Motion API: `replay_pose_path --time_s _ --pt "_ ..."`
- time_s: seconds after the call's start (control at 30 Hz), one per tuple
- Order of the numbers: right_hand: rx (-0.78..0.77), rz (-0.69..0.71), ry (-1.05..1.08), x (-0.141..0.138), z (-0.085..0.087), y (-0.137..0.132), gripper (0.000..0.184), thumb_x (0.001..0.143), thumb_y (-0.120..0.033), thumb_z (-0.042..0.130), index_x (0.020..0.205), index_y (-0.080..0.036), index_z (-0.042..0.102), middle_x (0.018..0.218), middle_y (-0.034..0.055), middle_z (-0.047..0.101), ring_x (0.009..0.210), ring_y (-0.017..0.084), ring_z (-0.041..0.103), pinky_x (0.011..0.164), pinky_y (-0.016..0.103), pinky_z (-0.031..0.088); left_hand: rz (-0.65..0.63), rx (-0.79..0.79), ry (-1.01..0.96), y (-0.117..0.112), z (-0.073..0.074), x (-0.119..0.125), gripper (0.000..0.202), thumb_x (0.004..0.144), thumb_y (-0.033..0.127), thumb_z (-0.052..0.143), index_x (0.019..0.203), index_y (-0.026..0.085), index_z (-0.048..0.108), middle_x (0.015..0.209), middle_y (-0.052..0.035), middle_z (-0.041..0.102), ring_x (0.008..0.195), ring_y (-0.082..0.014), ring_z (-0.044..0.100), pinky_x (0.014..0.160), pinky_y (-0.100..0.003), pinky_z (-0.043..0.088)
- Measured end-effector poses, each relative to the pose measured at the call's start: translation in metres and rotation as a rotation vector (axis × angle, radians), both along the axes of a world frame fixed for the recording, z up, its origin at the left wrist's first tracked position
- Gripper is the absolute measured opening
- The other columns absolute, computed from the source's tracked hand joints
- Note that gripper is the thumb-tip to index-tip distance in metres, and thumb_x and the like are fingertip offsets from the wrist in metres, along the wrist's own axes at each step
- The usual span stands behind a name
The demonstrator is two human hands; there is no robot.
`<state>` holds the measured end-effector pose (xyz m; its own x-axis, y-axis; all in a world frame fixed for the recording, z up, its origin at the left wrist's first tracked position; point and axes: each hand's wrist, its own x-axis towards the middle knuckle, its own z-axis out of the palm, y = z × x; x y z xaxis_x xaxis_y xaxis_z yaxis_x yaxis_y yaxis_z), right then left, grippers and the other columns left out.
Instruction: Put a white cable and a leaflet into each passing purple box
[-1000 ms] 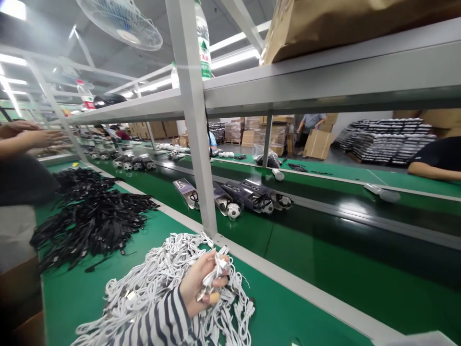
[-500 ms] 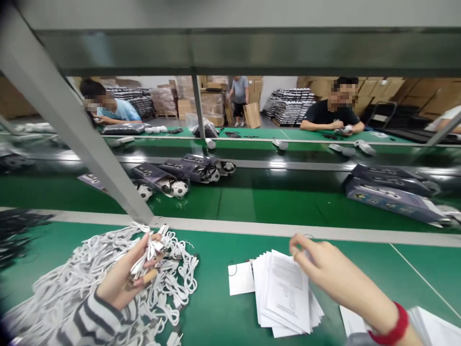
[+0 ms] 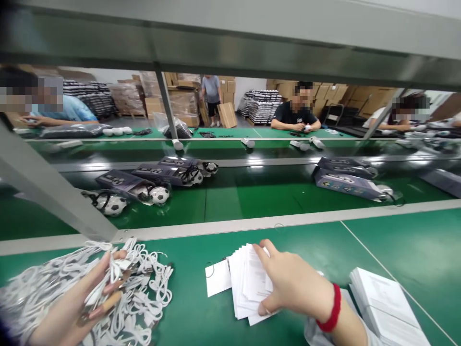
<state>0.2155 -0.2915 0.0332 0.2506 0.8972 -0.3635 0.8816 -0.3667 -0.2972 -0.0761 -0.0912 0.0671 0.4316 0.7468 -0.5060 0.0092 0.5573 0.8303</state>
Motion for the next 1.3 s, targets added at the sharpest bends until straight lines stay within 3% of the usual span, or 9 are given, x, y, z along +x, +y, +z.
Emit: replay_pose_path --time_s 0.2,0.47,0.67,0.87,0.93,1.03,1.1,1.23,1.3 --pt "0.057 0.062 0.295 0.033 0.02 -0.006 0.093 0.065 -0.064 0.063 0.142 -0.024 0.029 0.134 0.0084 0.043 0.112 0.029 0.05 0.091 0.036 0.042 0.005 0.022 0.044 -0.001 0.001 0.002 0.04 0.066 0.053 0.069 0.089 0.024 0.055 0.051 0.006 0.036 0.035 -0.0002 0.023 0.03 -0.01 0.022" --pt "0.156 -0.126 0.181 0.038 0.01 0.002 0.061 0.082 -0.054 0.046 0.133 -0.021 0.044 0.127 0.0102 0.053 0.11 0.03 0.053 0.09 0.039 0.043 -0.012 0.095 0.029 -0.006 0.002 0.004 0.041 0.066 0.046 0.072 0.095 0.022 0.056 0.051 0.0069 0.034 0.037 -0.0005 0.019 0.029 -0.008 0.017" --pt "0.047 0.007 0.268 0.034 0.005 0.004 0.089 0.069 -0.068 0.057 0.14 -0.021 0.036 0.135 0.0099 0.048 0.118 0.033 0.047 0.095 0.04 0.04 -0.034 0.113 0.054 -0.007 0.0 0.003 0.043 0.067 0.047 0.071 0.098 0.023 0.054 0.052 0.0071 0.036 0.036 0.0001 0.018 0.031 -0.009 0.014" --pt "0.1 -0.019 0.312 0.035 0.013 0.005 0.057 0.089 -0.059 0.028 0.127 -0.024 0.053 0.097 0.0069 0.069 0.079 0.025 0.065 0.079 0.037 0.047 -0.045 0.168 0.09 -0.007 -0.002 0.002 0.049 0.063 0.049 0.073 0.098 0.022 0.051 0.052 0.0081 0.034 0.039 -0.0001 0.021 0.034 -0.008 0.017" --pt "0.094 -0.01 0.318 0.035 0.012 0.003 0.059 0.085 -0.06 0.038 0.128 -0.023 0.052 0.096 0.0077 0.069 0.076 0.025 0.065 0.077 0.037 0.048 -0.047 0.175 0.1 -0.007 -0.003 0.001 0.048 0.065 0.05 0.071 0.098 0.022 0.05 0.052 0.0082 0.034 0.038 -0.0002 0.02 0.033 -0.009 0.013" --pt "0.078 0.001 0.264 0.033 0.008 0.001 0.08 0.069 -0.06 0.061 0.136 -0.021 0.044 0.119 0.0105 0.06 0.102 0.032 0.058 0.083 0.037 0.046 -0.037 0.183 0.076 -0.007 -0.002 0.002 0.045 0.066 0.05 0.071 0.094 0.021 0.05 0.053 0.0083 0.034 0.038 0.0 0.019 0.033 -0.009 0.012" --pt "0.072 -0.008 0.226 0.031 0.006 0.002 0.077 0.068 -0.054 0.063 0.135 -0.021 0.044 0.12 0.01 0.059 0.106 0.032 0.055 0.083 0.036 0.045 -0.019 0.182 0.038 -0.007 -0.002 0.003 0.045 0.064 0.049 0.073 0.091 0.021 0.05 0.054 0.0087 0.034 0.039 0.0001 0.019 0.033 -0.008 0.016" --pt "0.127 -0.077 0.27 0.033 0.008 0.006 0.038 0.086 -0.041 0.04 0.113 -0.023 0.06 0.091 0.0047 0.068 0.066 0.019 0.063 0.065 0.028 0.045 -0.012 0.195 -0.018 -0.008 -0.002 0.003 0.046 0.06 0.05 0.076 0.083 0.02 0.05 0.059 0.0072 0.039 0.042 0.0006 0.023 0.034 -0.007 0.018" --pt "0.209 -0.108 0.251 0.039 0.009 0.008 0.036 0.09 -0.039 0.033 0.096 -0.022 0.064 0.079 0.0028 0.067 0.054 0.016 0.058 0.058 0.027 0.042 -0.044 0.198 -0.004 -0.009 -0.003 0.001 0.044 0.061 0.051 0.075 0.079 0.019 0.051 0.061 0.0061 0.042 0.042 0.0008 0.023 0.033 -0.007 0.018"
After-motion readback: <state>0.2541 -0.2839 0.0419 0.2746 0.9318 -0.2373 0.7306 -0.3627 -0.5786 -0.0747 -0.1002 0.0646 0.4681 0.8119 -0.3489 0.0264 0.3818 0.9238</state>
